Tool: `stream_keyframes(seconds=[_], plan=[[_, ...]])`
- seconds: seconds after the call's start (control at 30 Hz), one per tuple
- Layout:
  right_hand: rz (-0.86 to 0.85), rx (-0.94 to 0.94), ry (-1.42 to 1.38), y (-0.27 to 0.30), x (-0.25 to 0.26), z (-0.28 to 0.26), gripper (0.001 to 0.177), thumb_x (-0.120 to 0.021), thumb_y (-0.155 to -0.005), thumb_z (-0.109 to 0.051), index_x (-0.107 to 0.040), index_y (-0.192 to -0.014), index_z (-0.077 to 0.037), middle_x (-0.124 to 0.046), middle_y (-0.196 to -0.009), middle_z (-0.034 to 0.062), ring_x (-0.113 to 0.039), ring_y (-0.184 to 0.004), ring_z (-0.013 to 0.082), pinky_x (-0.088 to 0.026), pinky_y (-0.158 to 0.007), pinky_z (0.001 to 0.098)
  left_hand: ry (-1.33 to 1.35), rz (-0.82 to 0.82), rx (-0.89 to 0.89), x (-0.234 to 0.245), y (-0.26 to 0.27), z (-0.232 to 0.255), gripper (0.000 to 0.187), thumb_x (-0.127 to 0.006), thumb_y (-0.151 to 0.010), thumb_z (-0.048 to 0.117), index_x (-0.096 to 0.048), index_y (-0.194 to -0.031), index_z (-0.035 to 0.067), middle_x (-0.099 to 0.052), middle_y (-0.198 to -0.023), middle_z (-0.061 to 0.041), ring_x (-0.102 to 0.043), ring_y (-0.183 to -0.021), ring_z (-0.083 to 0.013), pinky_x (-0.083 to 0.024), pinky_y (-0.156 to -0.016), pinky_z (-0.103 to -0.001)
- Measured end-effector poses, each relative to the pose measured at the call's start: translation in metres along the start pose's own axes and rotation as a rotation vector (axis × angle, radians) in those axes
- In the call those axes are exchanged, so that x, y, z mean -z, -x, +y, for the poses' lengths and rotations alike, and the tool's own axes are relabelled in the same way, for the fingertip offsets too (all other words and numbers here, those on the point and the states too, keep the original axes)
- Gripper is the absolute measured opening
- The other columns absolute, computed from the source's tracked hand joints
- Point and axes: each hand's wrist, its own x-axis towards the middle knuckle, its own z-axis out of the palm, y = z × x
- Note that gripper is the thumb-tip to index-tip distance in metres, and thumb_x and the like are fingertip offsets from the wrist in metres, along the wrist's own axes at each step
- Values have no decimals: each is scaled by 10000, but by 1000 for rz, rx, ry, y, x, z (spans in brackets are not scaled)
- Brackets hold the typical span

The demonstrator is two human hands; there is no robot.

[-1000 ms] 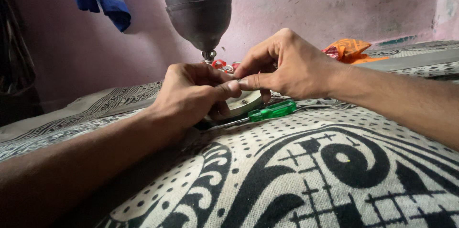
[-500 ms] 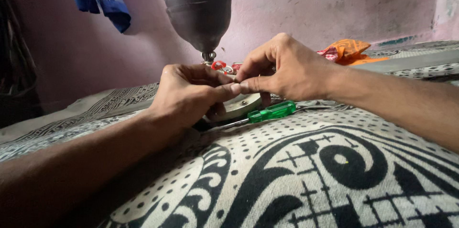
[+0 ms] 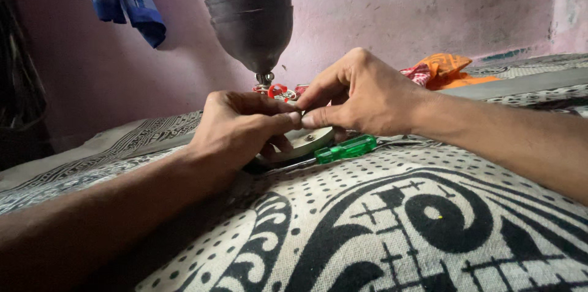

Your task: The person aligns a ceiling fan blade to the fan motor housing and secures it with screws using a screwdriver. They then insert a small metal pin into the blade bracket to complete the attachment.

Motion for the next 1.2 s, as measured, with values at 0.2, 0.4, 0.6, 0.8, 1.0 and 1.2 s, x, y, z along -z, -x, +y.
stream_keyframes(seconds=[0.2, 0.4, 0.6, 0.8, 1.0, 1.2], plan=[[54, 78, 39, 1, -2, 6, 136, -767, -825, -100, -824, -945, -72, -824, -818, 67, -683, -520, 86, -577, -479, 228, -8, 19, 25, -1, 0, 0, 197, -807, -793, 162, -814, -928, 19, -770, -727, -100, -681, -570, -121, -543, -479, -259], [17, 90, 18, 0, -4, 7, 86, -733, -861, -103, -784, -913, -58, -790, -814, 74, -679, -480, 102, -601, -432, 220, 40, -15, -38, 1, -1, -5, 192, -831, -790, 152, -792, -902, 1, -747, -722, -92, -664, -569, -116, -512, -467, -261], [48, 97, 53, 1, -4, 6, 112, -731, -859, -92, -774, -945, -37, -799, -821, 76, -689, -490, 109, -597, -451, 232, -9, -3, -53, 2, -4, -2, 183, -820, -802, 155, -796, -906, 6, -752, -720, -89, -681, -579, -116, -536, -492, -259], [32, 13, -142, -3, -4, 11, 211, -732, -835, -75, -775, -1038, -40, -813, -870, 99, -711, -572, 126, -635, -545, 264, 55, -34, -109, 12, -12, -1, 222, -805, -807, 132, -773, -954, -31, -759, -777, -126, -696, -599, -147, -567, -528, -280], [8, 120, -102, -12, -7, 8, 344, -753, -837, -85, -746, -1181, -98, -808, -1065, 69, -750, -948, 116, -621, -834, 291, -59, 15, -17, 44, -13, 10, 315, -750, -822, 103, -794, -1117, 4, -812, -903, -124, -722, -673, -170, -647, -644, -287], [-88, -38, 21, -20, -7, 0, 340, -766, -804, -153, -775, -1141, -119, -807, -1071, 52, -751, -994, 152, -576, -944, 323, -196, 126, 160, 79, -3, -1, 339, -720, -932, 274, -770, -1157, 25, -798, -1021, -138, -703, -798, -178, -619, -730, -312]])
